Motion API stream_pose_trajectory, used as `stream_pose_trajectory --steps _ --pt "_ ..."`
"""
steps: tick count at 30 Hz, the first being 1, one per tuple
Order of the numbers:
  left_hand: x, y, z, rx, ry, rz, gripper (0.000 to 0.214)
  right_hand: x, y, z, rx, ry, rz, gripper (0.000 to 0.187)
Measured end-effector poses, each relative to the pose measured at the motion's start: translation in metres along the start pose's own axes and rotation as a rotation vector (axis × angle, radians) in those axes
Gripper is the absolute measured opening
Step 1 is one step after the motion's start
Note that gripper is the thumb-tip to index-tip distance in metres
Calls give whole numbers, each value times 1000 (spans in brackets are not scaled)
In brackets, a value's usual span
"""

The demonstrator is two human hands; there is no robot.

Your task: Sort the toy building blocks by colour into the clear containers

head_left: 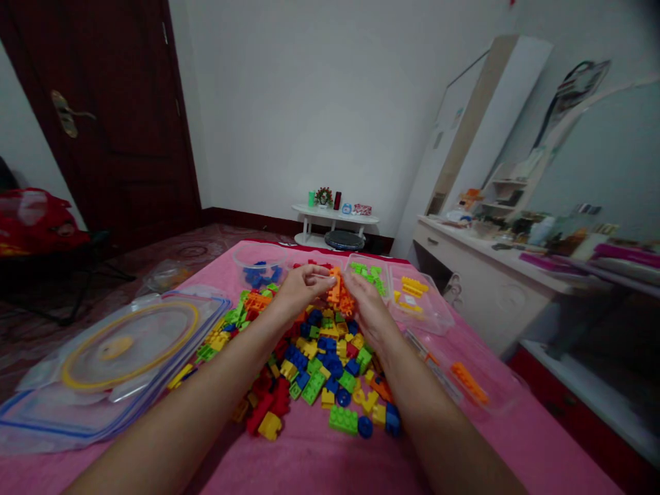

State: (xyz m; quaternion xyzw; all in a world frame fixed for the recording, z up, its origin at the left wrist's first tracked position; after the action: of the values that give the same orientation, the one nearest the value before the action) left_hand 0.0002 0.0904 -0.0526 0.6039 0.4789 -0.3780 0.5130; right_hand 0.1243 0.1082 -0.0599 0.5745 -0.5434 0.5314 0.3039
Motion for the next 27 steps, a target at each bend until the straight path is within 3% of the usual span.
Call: stream_pose_trajectory --steps 4,8,13,15,17,19,21,23,27 --pt "4 9 3 60 86 -86 43 7 2 6 -39 -46 121 40" --pt "7 13 4 115 75 -152 41 27 -25 9 -110 -94 257 32" --pt "-4 4 1 102 150 -258 38 62 -107 18 -296 -128 844 30" --pt "-6 -4 -2 62 145 -268 37 59 -148 23 -378 0 1170 31" --pt "-5 -12 -6 30 131 -287 35 40 -181 28 -328 165 1433 35" --pt "-2 -21 -11 14 121 -318 34 14 -200 33 -167 298 1563 39" --pt "4 -29 -17 34 123 -384 33 -5 -205 39 -50 361 1603 43" --pt "10 -35 -23 99 124 -476 31 -8 -193 40 -3 324 1602 43" --pt "21 -48 -24 275 -17 -729 28 19 -124 30 100 83 1494 32"
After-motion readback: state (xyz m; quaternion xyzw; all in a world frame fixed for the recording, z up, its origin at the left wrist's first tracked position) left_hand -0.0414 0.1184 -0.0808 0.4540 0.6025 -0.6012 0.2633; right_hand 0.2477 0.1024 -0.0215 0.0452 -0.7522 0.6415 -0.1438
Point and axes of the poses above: each hand's wrist, its own z-axis away from the middle knuckle, its own y-axis out of the palm, x = y × z, the point moved 7 cm from there along -z, towards the middle knuckle, and after that the axes turned 14 degrees about z, right-handed, at the moved point
